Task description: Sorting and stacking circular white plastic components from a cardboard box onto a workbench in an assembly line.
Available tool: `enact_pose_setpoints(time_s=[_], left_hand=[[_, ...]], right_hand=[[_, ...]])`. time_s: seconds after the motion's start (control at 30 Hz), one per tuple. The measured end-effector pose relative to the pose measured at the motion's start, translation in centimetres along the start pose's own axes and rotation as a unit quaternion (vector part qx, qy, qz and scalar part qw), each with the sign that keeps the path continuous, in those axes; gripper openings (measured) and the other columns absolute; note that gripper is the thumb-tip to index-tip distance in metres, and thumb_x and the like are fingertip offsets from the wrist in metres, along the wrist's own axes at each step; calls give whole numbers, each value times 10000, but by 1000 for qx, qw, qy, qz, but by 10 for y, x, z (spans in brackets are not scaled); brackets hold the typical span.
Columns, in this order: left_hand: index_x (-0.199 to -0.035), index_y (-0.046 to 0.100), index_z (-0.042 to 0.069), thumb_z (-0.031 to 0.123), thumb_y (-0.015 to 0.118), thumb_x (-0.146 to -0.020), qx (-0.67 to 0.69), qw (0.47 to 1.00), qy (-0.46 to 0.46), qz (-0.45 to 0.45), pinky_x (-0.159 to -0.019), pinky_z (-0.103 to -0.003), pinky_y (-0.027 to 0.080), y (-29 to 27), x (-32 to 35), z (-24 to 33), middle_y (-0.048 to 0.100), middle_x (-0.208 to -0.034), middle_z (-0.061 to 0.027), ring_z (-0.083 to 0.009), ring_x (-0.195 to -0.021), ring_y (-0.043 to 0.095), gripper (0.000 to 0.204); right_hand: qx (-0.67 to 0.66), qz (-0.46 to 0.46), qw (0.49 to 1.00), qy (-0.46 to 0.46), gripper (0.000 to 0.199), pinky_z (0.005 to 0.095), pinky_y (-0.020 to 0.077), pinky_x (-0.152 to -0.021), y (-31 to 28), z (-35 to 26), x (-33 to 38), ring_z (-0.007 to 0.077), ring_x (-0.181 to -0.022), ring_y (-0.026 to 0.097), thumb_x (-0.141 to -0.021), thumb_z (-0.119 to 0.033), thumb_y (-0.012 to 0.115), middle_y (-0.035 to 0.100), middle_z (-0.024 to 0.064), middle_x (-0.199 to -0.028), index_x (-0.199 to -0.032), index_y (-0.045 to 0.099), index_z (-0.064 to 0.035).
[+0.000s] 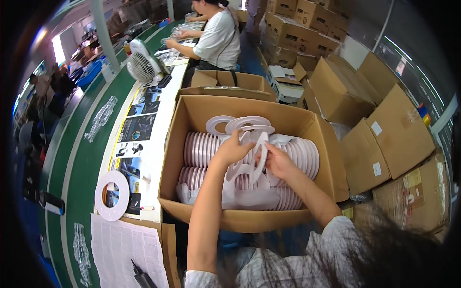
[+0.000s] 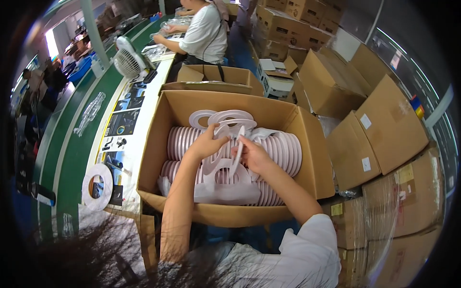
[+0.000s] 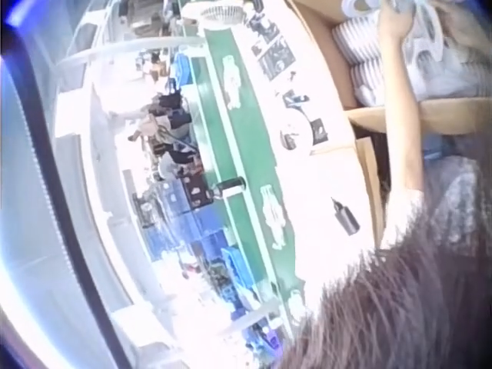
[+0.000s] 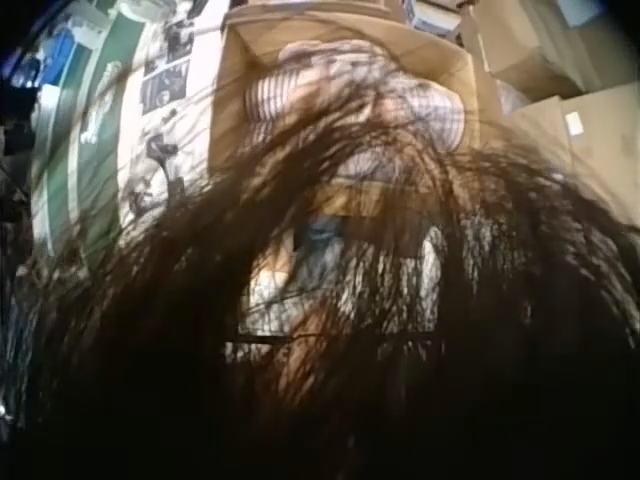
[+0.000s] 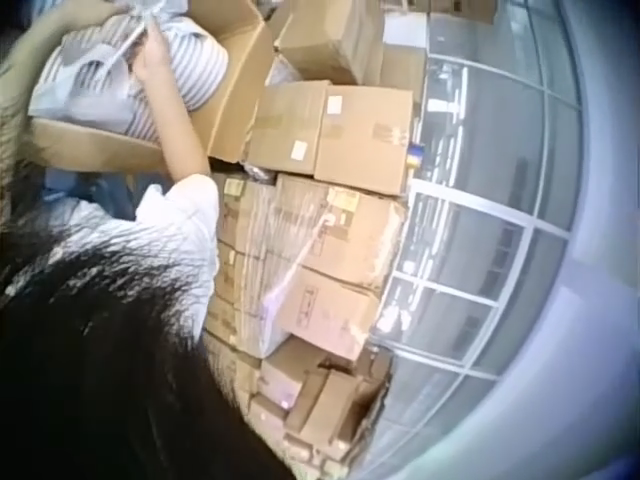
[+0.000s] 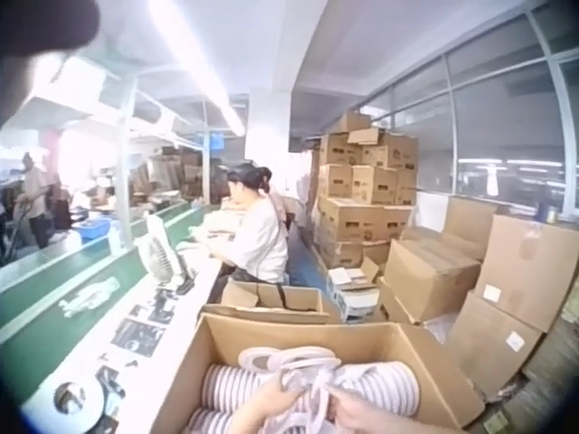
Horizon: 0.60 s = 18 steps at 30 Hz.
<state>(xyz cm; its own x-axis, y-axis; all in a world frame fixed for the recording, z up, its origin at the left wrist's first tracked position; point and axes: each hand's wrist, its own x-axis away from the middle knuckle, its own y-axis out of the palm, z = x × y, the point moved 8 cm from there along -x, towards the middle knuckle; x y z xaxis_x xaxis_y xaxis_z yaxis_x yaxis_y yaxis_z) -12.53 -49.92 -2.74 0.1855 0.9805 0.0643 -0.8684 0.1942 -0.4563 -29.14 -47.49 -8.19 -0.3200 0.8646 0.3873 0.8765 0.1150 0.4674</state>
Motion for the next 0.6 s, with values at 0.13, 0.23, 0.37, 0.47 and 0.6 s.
enact_pose_setpoints(time_s=[0.13, 0.23, 0.37, 0.47, 0.6], left_hand=[[-1428, 316, -9, 438, 526, -903, 64, 996, -19, 66, -1015, -430, 405, -14, -7, -19, 538, -1243, -358, -456, -1186, 531, 722], [-1450, 266, 9, 379, 439, -966, 127, 986, -32, 101, -1040, -439, 375, -23, -9, -32, 522, -1248, -373, -478, -1210, 498, 633], [-1443, 273, 2, 342, 464, -965, 129, 985, -65, 98, -860, -427, 499, -29, -3, -15, 574, -1177, -338, -393, -990, 636, 617], [-1433, 286, -13, 315, 488, -958, 185, 975, -62, 106, -711, -392, 540, -30, 1, -15, 617, -1077, -286, -303, -782, 670, 612], [-1425, 302, -3, 293, 519, -974, 183, 968, -11, 173, -554, -289, 516, -43, -3, -26, 659, -851, -146, -202, -669, 645, 582]], right_hand=[[32, -50, 997, -48, 434, 420, 466, -963, 9, -25, 11, 316, -1039, 621, -905, -261, 584, 664, 185, -1033, -1239, 536, 11], [2, -107, 992, -70, 463, 442, 423, -1023, 21, -35, 16, 333, -1105, 593, -892, -239, 571, 652, 213, -1093, -1269, 511, 22], [-22, -152, 986, -68, 486, 447, 405, -1042, 31, -45, 29, 332, -1123, 582, -890, -225, 541, 642, 232, -1119, -1293, 488, 42], [-9, -161, 986, -44, 480, 440, 422, -1026, 31, -36, 28, 323, -1098, 598, -897, -233, 536, 646, 226, -1111, -1289, 495, 43], [17, -138, 989, -44, 453, 420, 474, -963, 34, -29, 22, 303, -1023, 635, -927, -268, 543, 662, 211, -1057, -1248, 505, 49]])
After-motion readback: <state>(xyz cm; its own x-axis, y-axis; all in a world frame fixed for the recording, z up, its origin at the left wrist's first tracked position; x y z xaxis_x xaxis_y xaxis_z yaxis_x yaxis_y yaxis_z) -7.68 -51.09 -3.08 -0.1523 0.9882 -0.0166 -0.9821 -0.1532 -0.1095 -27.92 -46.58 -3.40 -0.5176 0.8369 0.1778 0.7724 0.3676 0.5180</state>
